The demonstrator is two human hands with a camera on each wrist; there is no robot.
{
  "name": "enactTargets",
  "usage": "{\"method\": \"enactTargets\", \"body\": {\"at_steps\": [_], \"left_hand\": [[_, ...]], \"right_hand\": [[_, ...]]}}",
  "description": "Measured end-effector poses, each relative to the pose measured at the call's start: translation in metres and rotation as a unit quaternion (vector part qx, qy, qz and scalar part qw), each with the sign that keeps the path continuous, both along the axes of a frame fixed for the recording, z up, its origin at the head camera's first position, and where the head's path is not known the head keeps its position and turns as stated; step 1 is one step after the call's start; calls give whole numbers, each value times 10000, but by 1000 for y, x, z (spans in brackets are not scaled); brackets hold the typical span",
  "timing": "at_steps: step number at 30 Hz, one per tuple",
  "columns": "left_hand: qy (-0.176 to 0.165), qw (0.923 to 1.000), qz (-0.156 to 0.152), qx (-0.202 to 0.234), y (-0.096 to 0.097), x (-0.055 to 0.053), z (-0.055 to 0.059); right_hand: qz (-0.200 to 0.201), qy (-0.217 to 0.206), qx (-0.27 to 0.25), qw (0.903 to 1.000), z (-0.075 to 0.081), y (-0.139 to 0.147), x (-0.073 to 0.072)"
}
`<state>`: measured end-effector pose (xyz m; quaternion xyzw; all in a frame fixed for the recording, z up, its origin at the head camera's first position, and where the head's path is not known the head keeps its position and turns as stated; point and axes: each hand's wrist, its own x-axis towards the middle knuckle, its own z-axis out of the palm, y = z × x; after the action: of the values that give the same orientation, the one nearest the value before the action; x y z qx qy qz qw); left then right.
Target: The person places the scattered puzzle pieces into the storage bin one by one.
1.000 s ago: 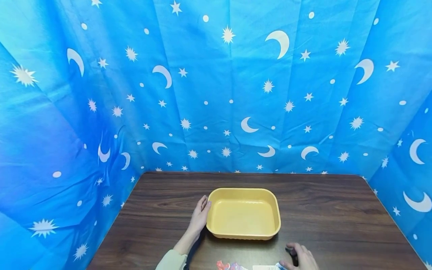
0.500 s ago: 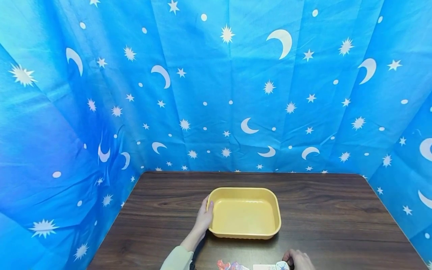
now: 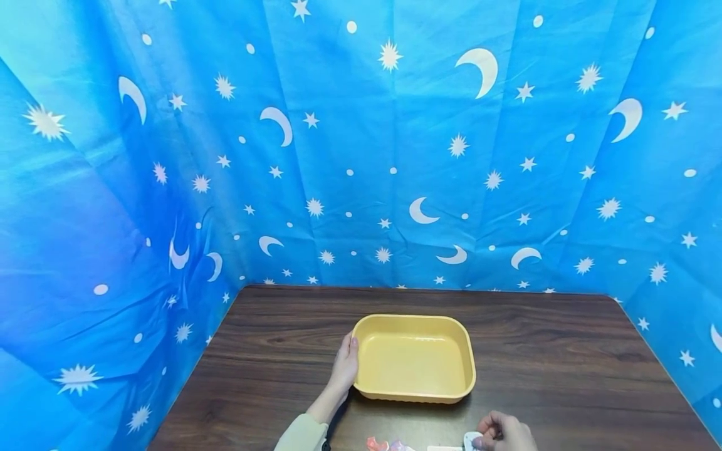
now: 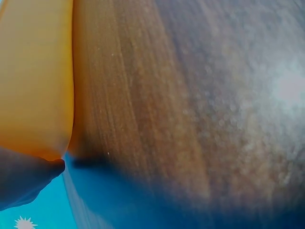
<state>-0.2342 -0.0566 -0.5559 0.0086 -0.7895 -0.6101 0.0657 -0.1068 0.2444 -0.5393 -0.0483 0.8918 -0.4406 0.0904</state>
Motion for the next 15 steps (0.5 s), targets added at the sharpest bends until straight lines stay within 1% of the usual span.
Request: {"method": "enactTargets", "body": {"at_steps": [2, 3, 4, 7, 12, 15], "left_hand": [[62, 10000, -7, -14, -1, 1, 0], [88, 10000, -9, -10, -1, 1, 0], [124, 9999, -22, -1, -1, 1, 0], [160, 9999, -18, -44, -1, 2, -2], [270, 9996, 22, -86, 0, 3, -4], [298, 9995, 67, -115, 0, 3, -4]], "right_hand": [[-19, 33, -343, 9994, 9, -2, -5], [-47, -28, -529, 9986, 14, -3, -8], [-102, -108, -736, 9972, 19, -5, -12], [-194, -176, -1137, 9932, 33, -11, -25], [-151, 14, -1481, 9889, 51, -24, -52], [-158, -63, -1537, 9880, 61, -33, -69]]}}
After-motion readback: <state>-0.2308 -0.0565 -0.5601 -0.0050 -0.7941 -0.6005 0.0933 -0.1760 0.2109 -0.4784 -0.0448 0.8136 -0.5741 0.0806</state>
